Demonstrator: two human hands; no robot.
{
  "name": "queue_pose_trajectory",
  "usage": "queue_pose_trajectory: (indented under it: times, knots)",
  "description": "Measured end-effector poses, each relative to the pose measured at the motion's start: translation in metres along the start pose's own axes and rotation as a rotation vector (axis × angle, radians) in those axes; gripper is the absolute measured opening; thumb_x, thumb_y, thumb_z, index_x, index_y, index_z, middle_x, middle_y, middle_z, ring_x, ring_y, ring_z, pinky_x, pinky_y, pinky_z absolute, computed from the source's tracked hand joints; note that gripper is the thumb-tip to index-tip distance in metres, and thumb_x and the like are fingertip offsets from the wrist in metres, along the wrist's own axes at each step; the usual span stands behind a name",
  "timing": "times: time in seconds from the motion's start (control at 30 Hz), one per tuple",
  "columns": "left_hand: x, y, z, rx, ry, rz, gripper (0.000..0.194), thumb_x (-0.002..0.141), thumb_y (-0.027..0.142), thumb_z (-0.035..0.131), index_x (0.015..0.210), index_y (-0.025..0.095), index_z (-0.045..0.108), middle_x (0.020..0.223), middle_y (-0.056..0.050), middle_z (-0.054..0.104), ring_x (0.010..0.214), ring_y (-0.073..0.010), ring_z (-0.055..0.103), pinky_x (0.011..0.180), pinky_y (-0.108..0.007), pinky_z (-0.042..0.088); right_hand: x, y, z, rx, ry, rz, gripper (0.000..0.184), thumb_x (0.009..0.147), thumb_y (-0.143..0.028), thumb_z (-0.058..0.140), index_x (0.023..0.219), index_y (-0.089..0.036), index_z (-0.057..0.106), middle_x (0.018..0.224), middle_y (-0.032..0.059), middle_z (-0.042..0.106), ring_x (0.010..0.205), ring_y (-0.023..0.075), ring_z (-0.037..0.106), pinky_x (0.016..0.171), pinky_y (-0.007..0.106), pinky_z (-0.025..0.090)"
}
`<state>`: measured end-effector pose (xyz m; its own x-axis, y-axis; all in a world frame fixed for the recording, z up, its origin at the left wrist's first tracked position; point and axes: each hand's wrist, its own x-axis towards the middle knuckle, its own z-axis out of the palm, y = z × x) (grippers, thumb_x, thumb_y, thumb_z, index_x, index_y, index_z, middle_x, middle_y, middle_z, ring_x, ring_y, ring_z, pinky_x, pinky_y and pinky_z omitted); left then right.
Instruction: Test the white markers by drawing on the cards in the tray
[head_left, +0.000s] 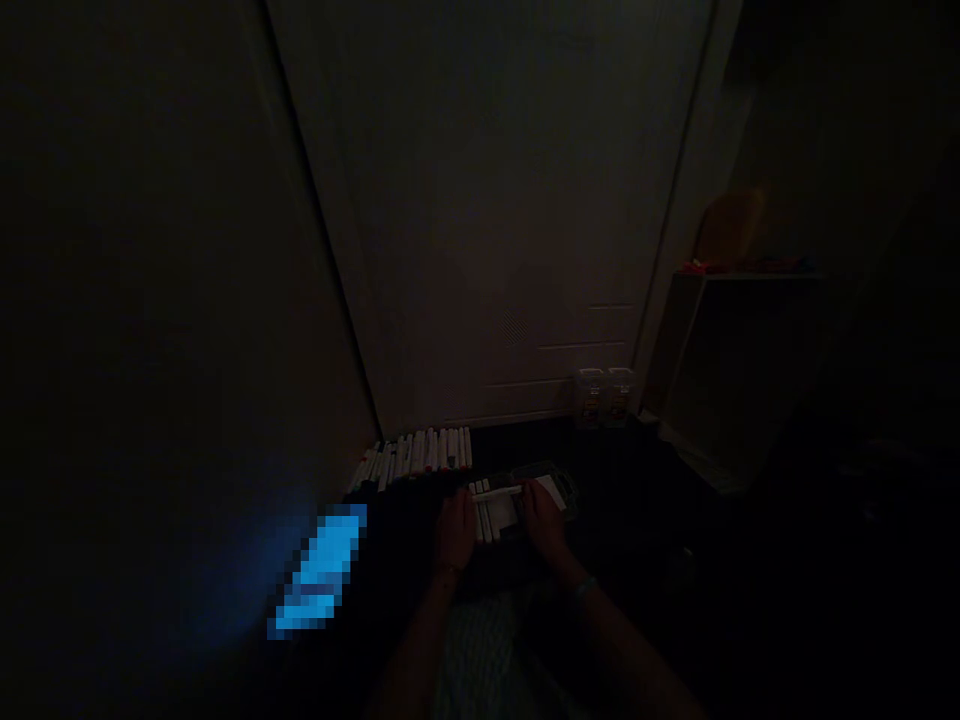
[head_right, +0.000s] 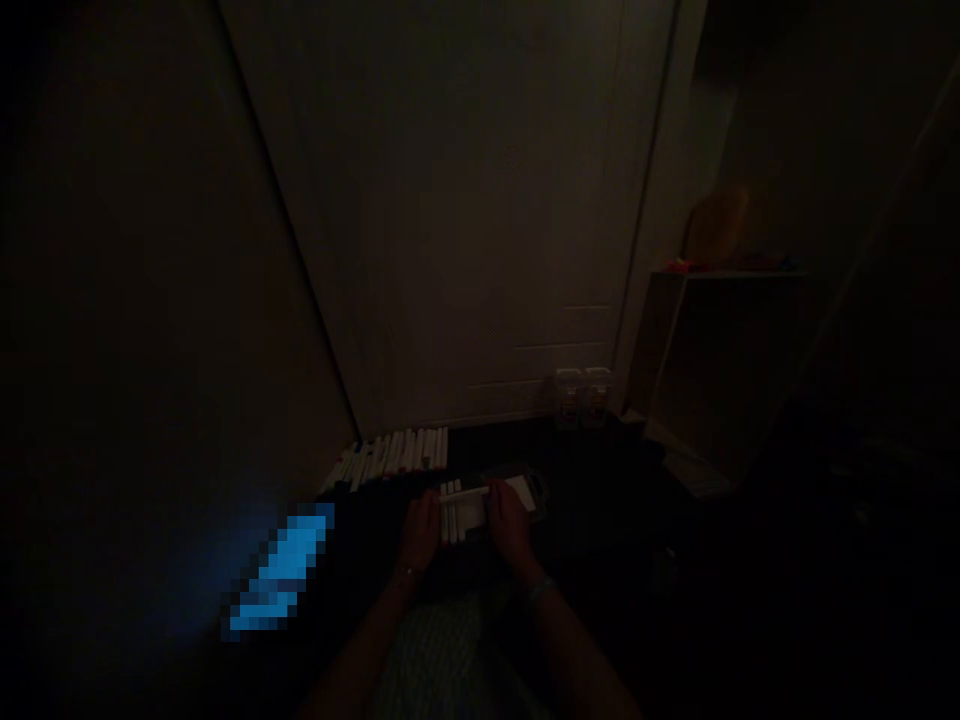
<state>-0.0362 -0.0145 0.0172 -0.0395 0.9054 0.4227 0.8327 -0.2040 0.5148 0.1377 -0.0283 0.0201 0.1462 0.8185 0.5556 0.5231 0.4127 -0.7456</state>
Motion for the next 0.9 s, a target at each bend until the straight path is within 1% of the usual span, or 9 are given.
queue_pose_trajectory:
  times: [0.13,0.23,0.27,0.37,0.43,0.57,0.73,0.9]
  knots:
    - [0.0006,-0.0024,0.0036,-0.009,-0.009,-0.013,0.031,0.090,0.030,0.026,0.100,0.020,0.054,0.088,-0.006,0.056,0.085,-0.0181,0.054,0.077,-0.030,0.040,0.0005,0.0023,0.0003,-0.021,-0.008,0.024,0.032,0.092,-0.032,0.027,0.097,-0.020,0.056,0.093,0.0049,0.061,0.085,0.0157,0.056,0.075,0.026,0.042]
    - [0.0006,-0.0031,0.0038,-0.024,-0.012,-0.017,0.031,0.090,0.031,0.027,0.102,0.020,0.053,0.089,-0.006,0.055,0.086,-0.0175,0.054,0.077,-0.029,0.040,0.0002,0.0022,-0.0009,-0.017,-0.007,0.030,0.032,0.092,-0.033,0.027,0.094,-0.020,0.056,0.090,0.0047,0.061,0.084,0.0158,0.056,0.075,0.026,0.041]
    - [0.0005,-0.0031,0.0035,-0.026,-0.017,-0.013,0.032,0.090,0.031,0.026,0.101,0.020,0.054,0.088,-0.006,0.055,0.085,-0.0174,0.054,0.076,-0.029,0.040,-0.0001,0.0019,-0.0015,-0.007,-0.003,0.032,0.031,0.092,-0.033,0.028,0.096,-0.020,0.056,0.091,0.0047,0.061,0.085,0.0158,0.056,0.076,0.026,0.041]
    - [0.0000,-0.0026,0.0021,-0.025,-0.023,-0.011,0.033,0.090,0.033,0.026,0.099,0.020,0.055,0.085,-0.006,0.055,0.082,-0.0174,0.054,0.074,-0.029,0.040,-0.0008,0.0002,-0.0034,0.039,0.022,0.066,0.030,0.092,-0.032,0.031,0.112,-0.019,0.049,0.095,0.0047,0.060,0.085,0.0153,0.056,0.074,0.025,0.042]
    - [-0.0004,-0.0022,0.0017,-0.019,-0.020,-0.016,0.033,0.090,0.033,0.026,0.099,0.019,0.055,0.085,-0.006,0.055,0.081,-0.0174,0.054,0.073,-0.028,0.040,-0.0009,-0.0008,-0.0044,0.058,0.030,0.081,0.032,0.092,-0.032,0.031,0.117,-0.019,0.046,0.097,0.0047,0.060,0.085,0.0151,0.057,0.074,0.025,0.042]
    - [-0.0009,-0.0028,0.0034,-0.024,-0.017,-0.016,0.036,0.091,0.035,0.024,0.104,0.020,0.053,0.089,-0.006,0.055,0.083,-0.0170,0.054,0.075,-0.028,0.040,-0.0003,-0.0021,-0.0050,0.063,0.013,0.049,0.029,0.091,-0.030,0.030,0.108,-0.020,0.052,0.100,0.0043,0.060,0.091,0.0154,0.055,0.078,0.026,0.041]
    - [0.0001,-0.0056,0.0069,-0.010,-0.011,-0.023,0.036,0.091,0.035,0.024,0.104,0.019,0.053,0.090,-0.007,0.056,0.085,-0.0172,0.055,0.076,-0.028,0.041,-0.0001,-0.0031,-0.0053,0.055,0.003,0.045,0.029,0.091,-0.030,0.031,0.106,-0.021,0.053,0.095,0.0035,0.061,0.086,0.0150,0.056,0.075,0.025,0.041]
    - [0.0005,-0.0072,0.0082,-0.011,-0.009,-0.018,0.038,0.091,0.037,0.022,0.103,0.020,0.053,0.087,-0.006,0.055,0.082,-0.0174,0.055,0.074,-0.028,0.041,-0.0002,-0.0026,-0.0053,0.040,0.010,0.041,0.028,0.090,-0.030,0.031,0.105,-0.021,0.054,0.095,0.0036,0.061,0.088,0.0151,0.056,0.076,0.025,0.041]
